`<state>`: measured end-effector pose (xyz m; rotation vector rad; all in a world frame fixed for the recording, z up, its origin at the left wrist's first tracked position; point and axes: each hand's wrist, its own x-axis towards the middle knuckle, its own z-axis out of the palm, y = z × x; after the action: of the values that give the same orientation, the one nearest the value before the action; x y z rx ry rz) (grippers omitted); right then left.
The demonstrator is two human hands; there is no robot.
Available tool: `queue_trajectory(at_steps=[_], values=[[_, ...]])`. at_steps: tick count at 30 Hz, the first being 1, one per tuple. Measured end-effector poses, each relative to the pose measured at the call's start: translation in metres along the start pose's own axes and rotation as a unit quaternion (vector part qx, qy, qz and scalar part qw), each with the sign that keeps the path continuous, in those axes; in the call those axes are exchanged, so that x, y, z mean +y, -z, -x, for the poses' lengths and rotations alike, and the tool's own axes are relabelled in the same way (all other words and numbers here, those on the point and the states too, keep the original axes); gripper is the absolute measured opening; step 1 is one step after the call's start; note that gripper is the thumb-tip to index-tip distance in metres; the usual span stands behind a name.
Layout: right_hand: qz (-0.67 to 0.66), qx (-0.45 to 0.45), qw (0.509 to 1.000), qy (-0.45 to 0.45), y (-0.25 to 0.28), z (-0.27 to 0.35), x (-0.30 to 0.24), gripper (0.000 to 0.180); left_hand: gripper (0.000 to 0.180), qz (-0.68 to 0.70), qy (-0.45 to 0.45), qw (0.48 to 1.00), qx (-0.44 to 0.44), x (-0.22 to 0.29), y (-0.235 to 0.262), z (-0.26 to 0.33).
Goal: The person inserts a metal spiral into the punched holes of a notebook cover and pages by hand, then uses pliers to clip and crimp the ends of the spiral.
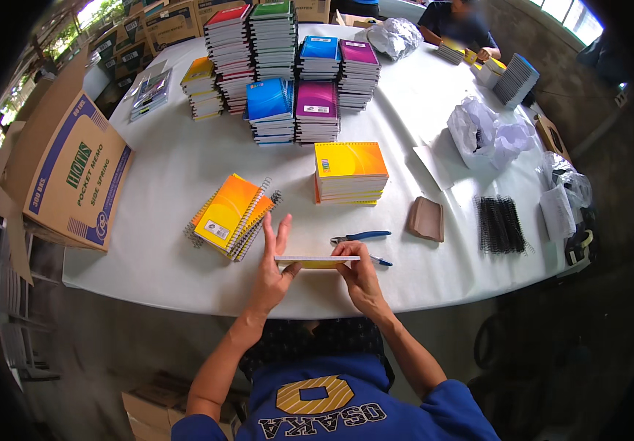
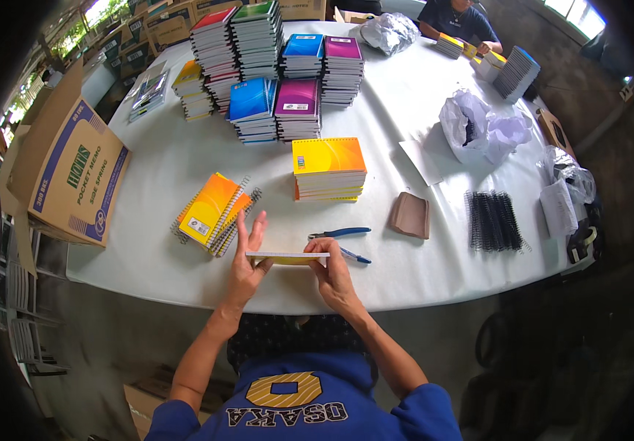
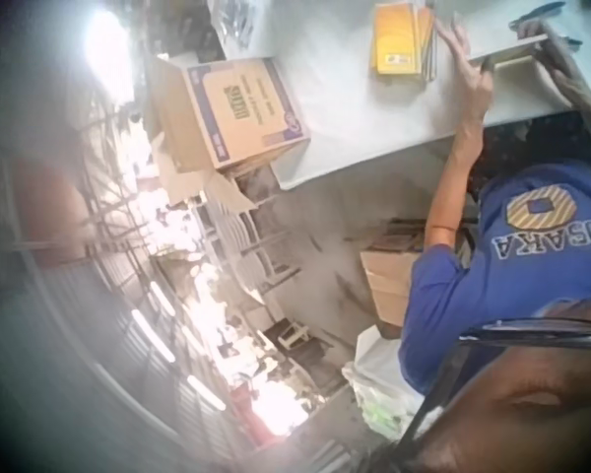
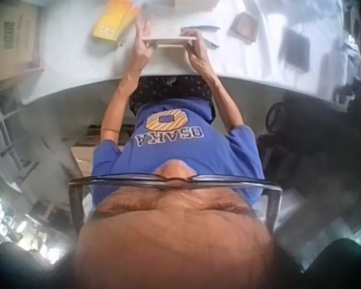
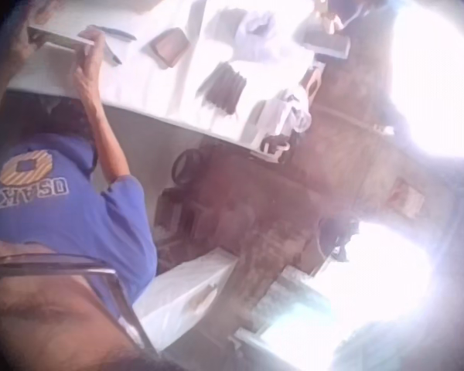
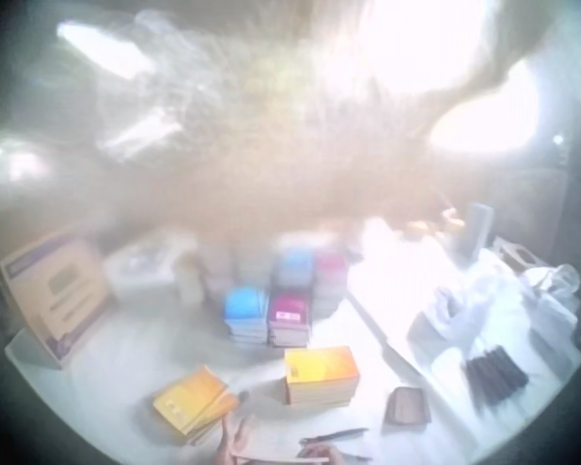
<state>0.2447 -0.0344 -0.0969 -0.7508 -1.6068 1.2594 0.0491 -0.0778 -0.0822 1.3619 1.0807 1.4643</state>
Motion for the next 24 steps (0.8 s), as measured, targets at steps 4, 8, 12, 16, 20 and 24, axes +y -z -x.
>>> queue_trajectory(at_steps=[4, 8, 12, 16, 20, 24], values=[[0.021, -0.002, 0.995, -0.093, -0.004, 0.004, 0.018, 0.047, 0.091, -0.303, -0.129, 0.944, 0.035, 0.037, -0.017, -0.011], [0.12, -0.037, 0.992, 0.004, 0.007, -0.002, 0.008, 0.039, 0.068, -0.582, -0.161, 0.795, -0.056, 0.044, -0.046, -0.018], [0.29, 0.086, 0.936, 0.18, 0.115, -0.038, -0.008, 0.032, 0.062, -0.615, -0.16, 0.768, -0.074, 0.028, -0.042, -0.025], [0.676, 0.337, 0.655, -0.016, 0.274, -0.073, -0.004, 0.018, 0.063, -0.609, -0.149, 0.775, -0.077, 0.031, -0.047, -0.026], [0.819, 0.248, 0.502, -0.12, 0.348, -0.065, 0.037, 0.015, 0.062, -0.606, -0.159, 0.776, -0.079, 0.029, -0.055, -0.028], [0.795, 0.216, 0.556, -0.109, 0.348, -0.068, 0.031, 0.015, 0.062, -0.61, -0.155, 0.773, -0.076, 0.033, -0.049, -0.026]])
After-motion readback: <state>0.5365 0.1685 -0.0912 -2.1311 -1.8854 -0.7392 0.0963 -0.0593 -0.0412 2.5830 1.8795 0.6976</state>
